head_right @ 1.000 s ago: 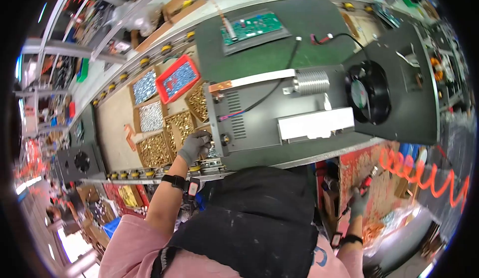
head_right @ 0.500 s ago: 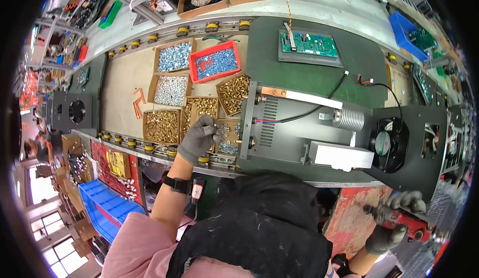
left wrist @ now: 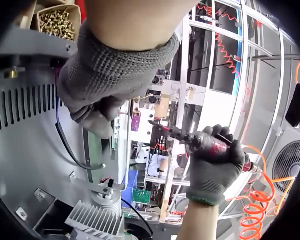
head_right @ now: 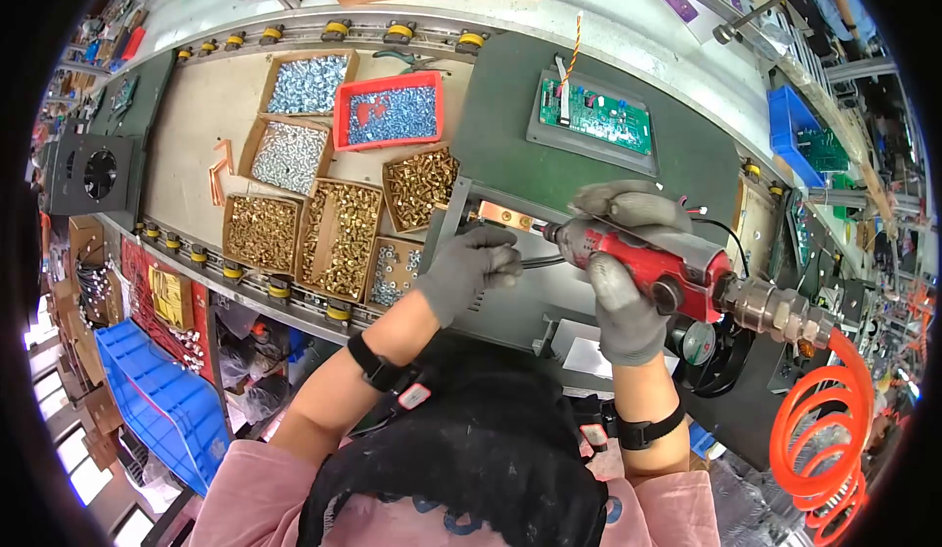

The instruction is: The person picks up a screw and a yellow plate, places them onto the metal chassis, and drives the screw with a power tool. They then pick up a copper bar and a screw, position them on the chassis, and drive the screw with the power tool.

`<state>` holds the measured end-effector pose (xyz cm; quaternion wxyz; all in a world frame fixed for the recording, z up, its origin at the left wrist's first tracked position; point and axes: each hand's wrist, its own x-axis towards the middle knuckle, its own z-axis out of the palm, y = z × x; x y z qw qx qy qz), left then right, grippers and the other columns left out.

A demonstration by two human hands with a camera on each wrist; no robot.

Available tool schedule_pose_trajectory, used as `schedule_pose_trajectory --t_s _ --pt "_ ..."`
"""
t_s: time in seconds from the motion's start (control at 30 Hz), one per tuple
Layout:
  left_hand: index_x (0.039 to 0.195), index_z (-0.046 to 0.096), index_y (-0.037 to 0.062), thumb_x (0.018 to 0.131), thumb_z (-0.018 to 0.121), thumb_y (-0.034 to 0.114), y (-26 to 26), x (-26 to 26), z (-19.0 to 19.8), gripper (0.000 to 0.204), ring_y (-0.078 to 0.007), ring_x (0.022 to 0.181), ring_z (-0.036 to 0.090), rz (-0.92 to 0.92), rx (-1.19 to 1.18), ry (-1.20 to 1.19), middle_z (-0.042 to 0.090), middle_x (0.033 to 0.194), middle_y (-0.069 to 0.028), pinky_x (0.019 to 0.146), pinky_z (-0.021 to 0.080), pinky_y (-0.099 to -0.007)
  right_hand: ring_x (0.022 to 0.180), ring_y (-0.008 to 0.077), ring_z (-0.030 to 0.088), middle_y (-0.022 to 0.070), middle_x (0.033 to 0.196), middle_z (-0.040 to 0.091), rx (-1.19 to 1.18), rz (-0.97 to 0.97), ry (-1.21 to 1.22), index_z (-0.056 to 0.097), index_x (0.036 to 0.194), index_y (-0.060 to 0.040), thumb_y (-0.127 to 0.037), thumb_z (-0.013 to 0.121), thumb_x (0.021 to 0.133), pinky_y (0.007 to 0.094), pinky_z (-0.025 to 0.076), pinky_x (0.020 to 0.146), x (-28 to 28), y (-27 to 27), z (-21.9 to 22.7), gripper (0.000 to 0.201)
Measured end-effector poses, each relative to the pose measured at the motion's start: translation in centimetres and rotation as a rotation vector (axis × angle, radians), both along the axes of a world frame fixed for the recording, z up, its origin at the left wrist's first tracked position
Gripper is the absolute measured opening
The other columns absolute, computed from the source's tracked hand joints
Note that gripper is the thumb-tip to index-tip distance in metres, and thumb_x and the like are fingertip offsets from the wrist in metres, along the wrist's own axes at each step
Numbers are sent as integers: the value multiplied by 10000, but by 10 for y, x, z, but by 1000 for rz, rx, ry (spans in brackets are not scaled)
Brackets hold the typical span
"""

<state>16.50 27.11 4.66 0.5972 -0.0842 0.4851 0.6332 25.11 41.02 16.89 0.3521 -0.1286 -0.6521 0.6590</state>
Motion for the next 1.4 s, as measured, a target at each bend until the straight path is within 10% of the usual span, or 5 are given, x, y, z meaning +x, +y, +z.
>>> schedule_pose_trajectory --t_s 0.83,0.9,1.03,1.4 --pt "1043 523 -89 911 488 26 11 -4 -21 179 -147 679 540 252 306 -355 575 851 -111 587 472 -247 817 211 540 108 884 521 59 253 -139 477 947 -59 -219 730 710 335 485 705 -30 -5 -8 382" --pt "1058 520 -88 908 488 23 12 -4 -30 189 -150 703 543 215 378 -333 576 871 -112 602 469 -252 774 191 564 108 865 533 -17 304 9 510 886 -13 111 570 668 295 491 682 -34 -4 -13 258" --pt "1068 516 -88 902 484 8 12 -7 -33 195 -153 698 536 174 326 -307 575 906 -111 594 459 -267 771 185 558 102 858 528 114 283 -1 501 875 -20 119 561 668 291 485 679 -35 -2 -13 257" --pt "1290 350 -63 950 356 39 -12 -3 -16 355 -287 1137 544 175 415 -399 505 1242 -208 987 458 -387 753 164 565 88 827 545 48 280 -49 511 844 -36 133 555 657 280 481 694 -37 -3 -11 256"
